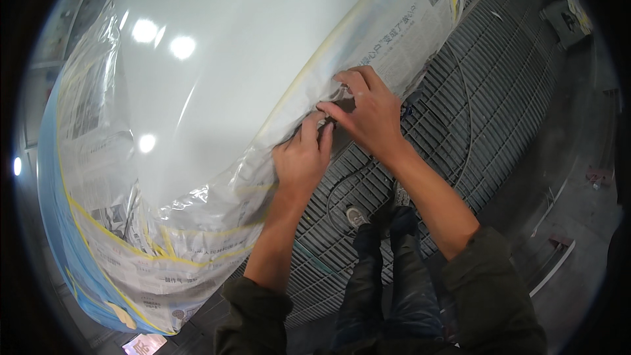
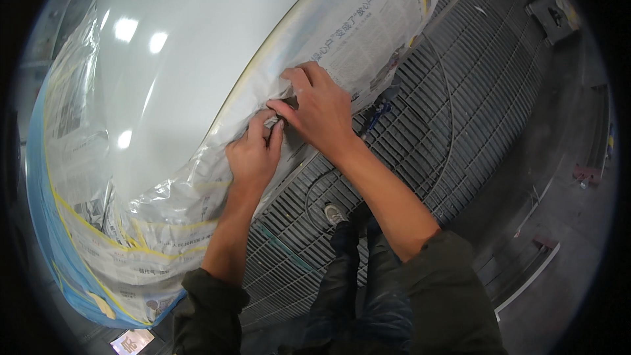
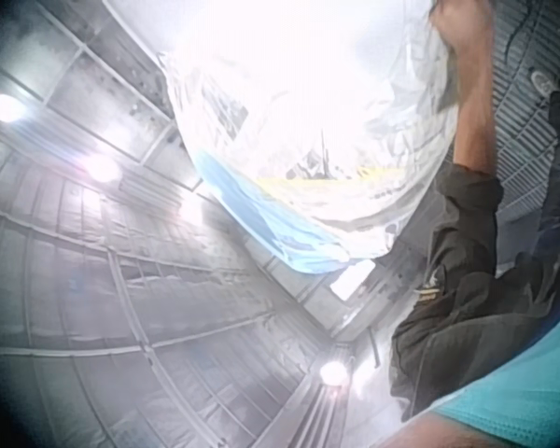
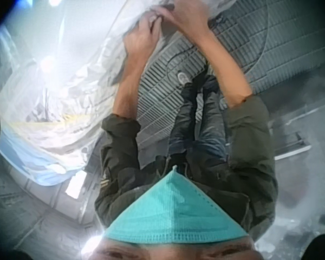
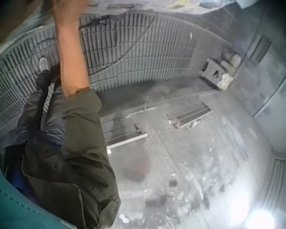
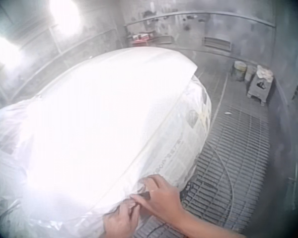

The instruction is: The person uses a spray gun to apply white paint to a car hood in a paint booth. After spraying, the person removes masking tape and newspaper from the edges of the hood.

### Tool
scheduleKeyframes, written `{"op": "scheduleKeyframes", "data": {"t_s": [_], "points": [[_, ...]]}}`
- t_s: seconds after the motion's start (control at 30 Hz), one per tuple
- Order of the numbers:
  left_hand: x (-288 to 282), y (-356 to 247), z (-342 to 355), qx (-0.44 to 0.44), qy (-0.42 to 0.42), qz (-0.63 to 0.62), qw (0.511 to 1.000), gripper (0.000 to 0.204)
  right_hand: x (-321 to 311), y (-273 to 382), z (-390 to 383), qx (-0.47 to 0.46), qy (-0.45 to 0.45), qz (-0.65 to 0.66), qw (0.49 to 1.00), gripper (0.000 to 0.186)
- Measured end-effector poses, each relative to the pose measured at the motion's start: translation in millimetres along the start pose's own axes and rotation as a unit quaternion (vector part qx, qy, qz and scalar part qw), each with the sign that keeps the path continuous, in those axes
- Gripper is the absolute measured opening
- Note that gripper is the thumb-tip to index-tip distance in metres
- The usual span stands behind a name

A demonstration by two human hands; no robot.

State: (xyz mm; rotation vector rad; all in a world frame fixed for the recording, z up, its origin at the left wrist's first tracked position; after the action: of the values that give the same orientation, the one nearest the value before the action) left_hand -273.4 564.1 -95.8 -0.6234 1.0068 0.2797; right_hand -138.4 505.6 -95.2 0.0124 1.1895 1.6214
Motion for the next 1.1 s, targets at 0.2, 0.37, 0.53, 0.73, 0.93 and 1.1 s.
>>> {"op": "scheduleKeyframes", "data": {"t_s": [0.2,0.37,0.53,0.73,0.93,1.1], "points": [[4,4,2,-0.063,-0.028,-0.022,0.997,0.028,5,10,-2,-0.128,-0.042,-0.069,0.988,0.025],[3,4,5,-0.073,-0.029,-0.038,0.996,0.025,9,6,0,-0.125,-0.05,-0.05,0.99,0.019],[1,3,8,-0.11,-0.015,-0.034,0.993,0.022,7,-42,2,0.104,-0.037,0.062,0.992,0.014],[1,7,6,-0.134,-0.014,-0.066,0.989,0.022,0,-39,12,0.113,-0.004,0.03,0.993,0.016],[-2,4,5,-0.073,-0.055,-0.092,0.992,0.028,-18,12,27,-0.075,-0.029,0.01,0.997,0.034],[-4,3,6,-0.085,-0.071,-0.11,0.988,0.035,-12,11,25,-0.126,-0.047,-0.004,0.991,0.026]]}}
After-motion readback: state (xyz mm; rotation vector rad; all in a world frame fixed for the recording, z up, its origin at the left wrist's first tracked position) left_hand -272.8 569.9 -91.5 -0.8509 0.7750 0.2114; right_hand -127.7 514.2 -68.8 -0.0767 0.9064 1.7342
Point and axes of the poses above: each hand's wrist, its own z-axis towards the middle knuckle, its own x-axis out of the palm, y = z × x, the point moved 10 cm from there along z, towards the middle knuckle, and after that the axes turned 4 degrees about -x, right-handed, at the moved point
